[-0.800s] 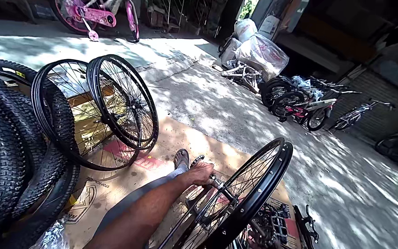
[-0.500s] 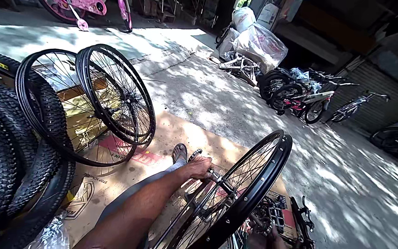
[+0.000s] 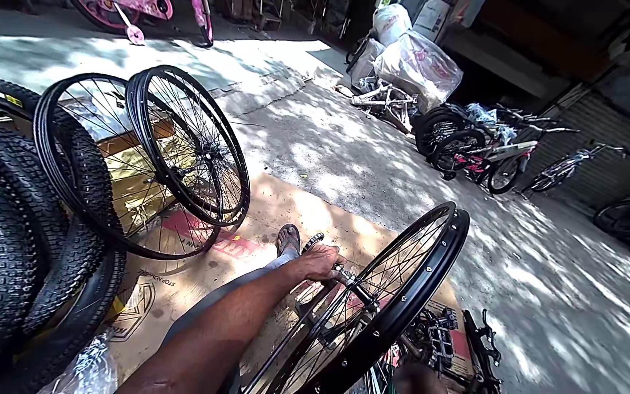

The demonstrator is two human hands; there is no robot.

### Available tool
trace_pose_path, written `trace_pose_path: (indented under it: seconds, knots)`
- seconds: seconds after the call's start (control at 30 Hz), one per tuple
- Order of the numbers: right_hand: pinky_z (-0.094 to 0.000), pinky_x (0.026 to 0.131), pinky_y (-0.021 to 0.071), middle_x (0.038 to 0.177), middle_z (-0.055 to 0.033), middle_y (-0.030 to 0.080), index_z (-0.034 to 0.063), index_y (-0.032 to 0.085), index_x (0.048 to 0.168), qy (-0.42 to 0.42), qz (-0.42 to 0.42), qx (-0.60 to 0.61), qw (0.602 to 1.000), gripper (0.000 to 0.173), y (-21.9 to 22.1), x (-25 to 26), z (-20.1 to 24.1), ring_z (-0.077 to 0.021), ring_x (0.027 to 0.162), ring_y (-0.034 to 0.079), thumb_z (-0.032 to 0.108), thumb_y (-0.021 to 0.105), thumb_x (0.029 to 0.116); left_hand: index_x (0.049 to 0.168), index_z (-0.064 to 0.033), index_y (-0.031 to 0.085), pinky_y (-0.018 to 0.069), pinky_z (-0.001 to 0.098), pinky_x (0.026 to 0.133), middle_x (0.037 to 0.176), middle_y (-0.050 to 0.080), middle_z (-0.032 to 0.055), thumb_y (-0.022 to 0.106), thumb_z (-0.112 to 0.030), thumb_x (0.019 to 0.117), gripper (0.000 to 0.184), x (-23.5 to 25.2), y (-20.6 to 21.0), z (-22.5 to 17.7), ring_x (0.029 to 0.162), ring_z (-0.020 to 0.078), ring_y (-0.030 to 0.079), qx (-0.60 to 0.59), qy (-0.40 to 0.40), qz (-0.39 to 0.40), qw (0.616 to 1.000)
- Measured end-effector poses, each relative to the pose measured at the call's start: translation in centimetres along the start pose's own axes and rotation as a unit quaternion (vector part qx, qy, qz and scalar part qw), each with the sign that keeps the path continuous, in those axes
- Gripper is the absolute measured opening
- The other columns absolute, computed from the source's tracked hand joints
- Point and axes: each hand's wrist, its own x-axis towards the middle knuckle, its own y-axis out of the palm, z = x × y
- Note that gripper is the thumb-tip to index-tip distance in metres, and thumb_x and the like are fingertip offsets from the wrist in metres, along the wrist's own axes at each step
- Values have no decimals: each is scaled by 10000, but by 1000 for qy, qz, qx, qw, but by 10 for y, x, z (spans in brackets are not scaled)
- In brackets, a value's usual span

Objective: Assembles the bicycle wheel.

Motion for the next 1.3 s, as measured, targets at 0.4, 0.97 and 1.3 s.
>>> trace_pose_path:
  seconds: [0.4, 0.97, 1.3]
  knots:
    - [-377, 536, 585, 905, -172, 708, 62, 546, 1284, -74, 86, 111, 987, 558, -9, 5, 7, -255, 654, 692, 466, 200, 1115, 1050, -126, 696, 440, 530, 948, 1016, 634, 111, 644, -563, 941, 454, 1, 0, 4, 999, 283, 617, -8, 1, 2, 1000]
    - [-376, 576, 591, 1052, -188, 719, 81, 551, 1331, -83, 76, 93, 989, 601, -8, 3, 10, -281, 755, 720, 547, 257, 1091, 1186, -145, 690, 418, 545, 966, 1076, 642, 110, 746, -509, 875, 482, 3, 0, 1, 1022, 282, 613, -6, -8, 14, 1000]
    - [-365, 445, 559, 841, -160, 704, 54, 524, 1292, -208, 54, 19, 976, 652, 6, 6, 5, -242, 553, 666, 556, 165, 1083, 1216, -162, 671, 408, 558, 1007, 1126, 637, 110, 797, -510, 826, 537, -2, -2, -5, 1080, 289, 603, -9, -20, 10, 1000]
